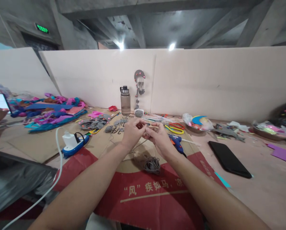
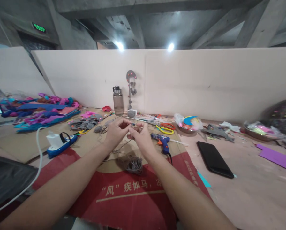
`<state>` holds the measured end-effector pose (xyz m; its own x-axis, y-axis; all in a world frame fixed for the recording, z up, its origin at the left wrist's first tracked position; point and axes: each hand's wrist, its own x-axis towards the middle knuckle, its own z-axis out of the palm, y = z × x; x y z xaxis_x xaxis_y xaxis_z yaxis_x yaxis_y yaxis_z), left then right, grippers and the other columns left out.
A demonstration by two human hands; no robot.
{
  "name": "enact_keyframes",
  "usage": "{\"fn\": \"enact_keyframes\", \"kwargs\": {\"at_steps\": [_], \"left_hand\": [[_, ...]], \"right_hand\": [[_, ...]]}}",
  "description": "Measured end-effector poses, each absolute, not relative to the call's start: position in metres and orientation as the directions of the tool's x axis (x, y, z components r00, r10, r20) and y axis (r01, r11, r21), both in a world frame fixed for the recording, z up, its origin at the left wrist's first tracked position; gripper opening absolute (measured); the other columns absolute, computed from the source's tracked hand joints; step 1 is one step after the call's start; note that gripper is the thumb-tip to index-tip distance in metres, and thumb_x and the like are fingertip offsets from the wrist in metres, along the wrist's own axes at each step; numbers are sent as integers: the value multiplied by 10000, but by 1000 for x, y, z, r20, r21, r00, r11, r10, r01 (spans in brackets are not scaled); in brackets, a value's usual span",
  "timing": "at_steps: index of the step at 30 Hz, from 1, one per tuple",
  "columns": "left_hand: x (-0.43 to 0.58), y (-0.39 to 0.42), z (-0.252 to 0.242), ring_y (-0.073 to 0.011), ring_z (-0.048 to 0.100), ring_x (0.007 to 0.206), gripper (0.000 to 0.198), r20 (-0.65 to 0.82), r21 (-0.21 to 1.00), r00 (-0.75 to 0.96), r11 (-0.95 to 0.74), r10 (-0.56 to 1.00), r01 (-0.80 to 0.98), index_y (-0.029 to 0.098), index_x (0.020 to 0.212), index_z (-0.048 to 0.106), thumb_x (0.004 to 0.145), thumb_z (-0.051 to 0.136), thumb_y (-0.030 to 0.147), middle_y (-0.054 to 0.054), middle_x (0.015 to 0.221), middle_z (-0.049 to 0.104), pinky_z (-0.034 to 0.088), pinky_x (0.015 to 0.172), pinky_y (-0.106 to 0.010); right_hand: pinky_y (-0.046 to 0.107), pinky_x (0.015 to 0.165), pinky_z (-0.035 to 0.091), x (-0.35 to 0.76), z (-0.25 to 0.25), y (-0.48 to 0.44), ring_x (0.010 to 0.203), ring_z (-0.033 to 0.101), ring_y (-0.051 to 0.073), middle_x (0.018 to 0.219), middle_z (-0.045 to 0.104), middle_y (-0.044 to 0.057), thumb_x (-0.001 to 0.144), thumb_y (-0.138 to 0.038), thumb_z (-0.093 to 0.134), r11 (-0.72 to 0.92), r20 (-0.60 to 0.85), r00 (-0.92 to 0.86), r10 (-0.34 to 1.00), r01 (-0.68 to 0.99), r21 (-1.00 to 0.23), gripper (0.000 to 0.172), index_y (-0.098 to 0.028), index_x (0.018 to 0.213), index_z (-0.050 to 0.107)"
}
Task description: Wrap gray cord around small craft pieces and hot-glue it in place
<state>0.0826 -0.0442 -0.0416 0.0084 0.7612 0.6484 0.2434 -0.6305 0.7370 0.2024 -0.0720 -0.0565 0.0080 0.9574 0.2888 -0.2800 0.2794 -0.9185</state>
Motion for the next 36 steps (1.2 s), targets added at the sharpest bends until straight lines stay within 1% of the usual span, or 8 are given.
{"fn": "enact_keyframes", "kwargs": {"at_steps": [2,5,7,10,12,15,27,36], "left_hand": [[84,-45,-41,-117,525,585,28,611,770,24,-601,791,214,185,704,667,696,643,196,-10,653,618,399,582,-229],[86,-44,-42,-114,531,517,75,512,847,71,-517,856,123,166,716,640,710,643,242,-1,592,599,424,521,-231],[87,-42,-42,-119,563,531,106,462,883,101,-468,881,42,154,721,624,708,651,256,-7,603,607,466,533,-238],[89,-40,-44,-121,598,571,148,424,906,124,-419,897,-62,141,771,626,698,670,262,-19,657,633,515,578,-256],[89,-40,-45,-116,601,577,174,412,910,134,-402,901,-99,135,798,637,690,681,264,-25,677,643,527,593,-262],[89,-42,-44,-114,599,577,172,404,914,138,-392,904,-109,127,772,651,682,688,269,-28,665,640,533,603,-266],[90,-41,-47,-101,558,513,146,384,922,157,-366,910,-129,128,721,614,679,672,256,-1,584,599,469,527,-231],[91,-37,-51,-92,528,495,146,347,928,207,-303,915,-215,128,731,593,674,675,236,5,565,581,442,510,-227]], "right_hand": [[224,524,438,205,-56,-72,545,473,81,688,493,-87,696,-356,666,288,286,43,957,-226,-930,374,-247,926,392],[187,463,353,211,-57,-69,573,445,83,714,481,-62,730,-349,616,367,360,101,927,-66,-928,227,-220,842,467],[200,483,357,213,-58,-68,578,440,88,707,495,-46,751,-340,584,399,400,108,910,38,-916,166,-202,792,502],[218,516,370,215,-58,-67,576,436,94,702,518,-31,761,-330,563,408,424,128,897,131,-903,146,-189,789,535],[225,529,373,216,-58,-67,575,438,99,704,533,-25,766,-331,554,410,431,130,893,163,-897,149,-186,798,547],[237,549,373,216,-56,-69,573,446,104,699,547,-24,777,-344,538,411,442,133,887,208,-887,158,-186,781,548],[269,610,383,217,-53,-72,638,522,143,704,599,6,803,-308,516,402,533,193,824,464,-790,146,-175,757,557],[265,590,362,219,-52,-70,613,501,140,660,575,-4,781,-298,535,361,547,221,808,548,-755,141,-189,694,517]]}}
